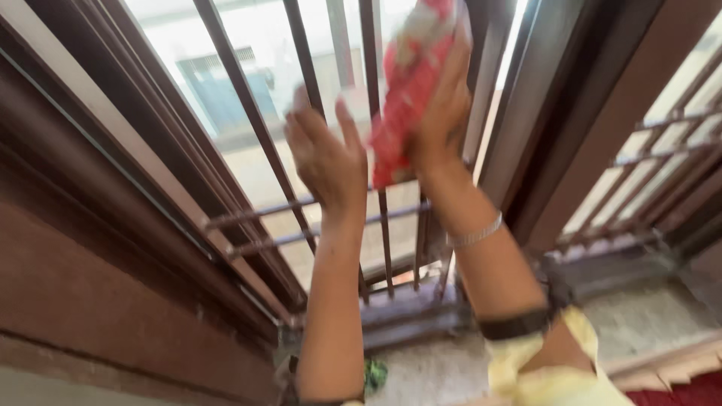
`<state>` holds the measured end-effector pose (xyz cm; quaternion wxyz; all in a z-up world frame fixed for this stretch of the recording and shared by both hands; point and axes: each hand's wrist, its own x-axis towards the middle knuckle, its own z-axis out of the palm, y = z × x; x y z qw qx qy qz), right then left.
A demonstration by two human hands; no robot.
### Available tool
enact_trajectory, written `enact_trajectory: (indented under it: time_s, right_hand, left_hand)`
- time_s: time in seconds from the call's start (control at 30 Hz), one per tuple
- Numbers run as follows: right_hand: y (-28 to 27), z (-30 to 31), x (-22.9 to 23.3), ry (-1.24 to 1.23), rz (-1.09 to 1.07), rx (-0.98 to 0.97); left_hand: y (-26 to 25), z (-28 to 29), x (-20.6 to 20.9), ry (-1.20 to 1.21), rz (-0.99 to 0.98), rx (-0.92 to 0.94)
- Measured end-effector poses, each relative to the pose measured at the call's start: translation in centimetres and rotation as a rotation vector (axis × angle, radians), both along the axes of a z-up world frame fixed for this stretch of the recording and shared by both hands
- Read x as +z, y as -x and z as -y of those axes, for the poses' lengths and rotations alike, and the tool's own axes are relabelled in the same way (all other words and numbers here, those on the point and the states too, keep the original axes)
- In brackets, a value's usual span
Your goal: The person wipes the glass and metal frame of a window with a red cloth. They repeatedly rub the cloth along the vertical and horizontal bars and the glass pane, moving the cloth up and down and side to side.
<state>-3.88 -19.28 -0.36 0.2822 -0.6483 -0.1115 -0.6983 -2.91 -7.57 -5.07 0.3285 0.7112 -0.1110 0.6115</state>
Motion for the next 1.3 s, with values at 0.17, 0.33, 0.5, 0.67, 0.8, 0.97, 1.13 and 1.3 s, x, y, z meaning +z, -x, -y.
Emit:
enact_trajectory:
  time_s: [0.17,0.33,0.5,0.67,0.8,0.97,1.13,1.3]
  right_hand:
    - [-0.8,0.8,-2.8,-0.199,-0.331,0.303]
    - [-1.6,1.1,-3.2,-0.485,-0.270,0.929]
    - [-0.8,1.0,-3.8,-0.586,-0.307,1.175]
    - [0.8,0.5,-5.6,-0.871,-0.318,1.352]
    - [3.5,1.4,-8.1,0.018,-0.522,0.050]
    - [6.5,1.5,-8.8,0.183,-0.512,-0.128]
    - [7.9,1.2,-9.2,0.264,-0.480,-0.341]
    - [9.1,1.7,-9.0,0.243,-0.486,-0.248]
  left_hand:
    - [0.2,0.2,-0.4,0.050,-0.127,-0.080]
    - [0.8,0.2,-0.6,0.052,-0.119,-0.091]
    - [0.9,0.1,-0.5,0.044,-0.112,-0.092]
    - [1.2,0.2,-0.4,0.052,-0.111,-0.061]
    - [1.2,0.1,-0.5,0.049,-0.103,-0.081]
    - [1.1,0.1,-1.0,0.040,-0.122,-0.084]
    - [1.9,0.1,-1.1,0.062,-0.182,-0.131]
    - [6.0,-0.6,-1.8,-0.011,-0.075,-0.037]
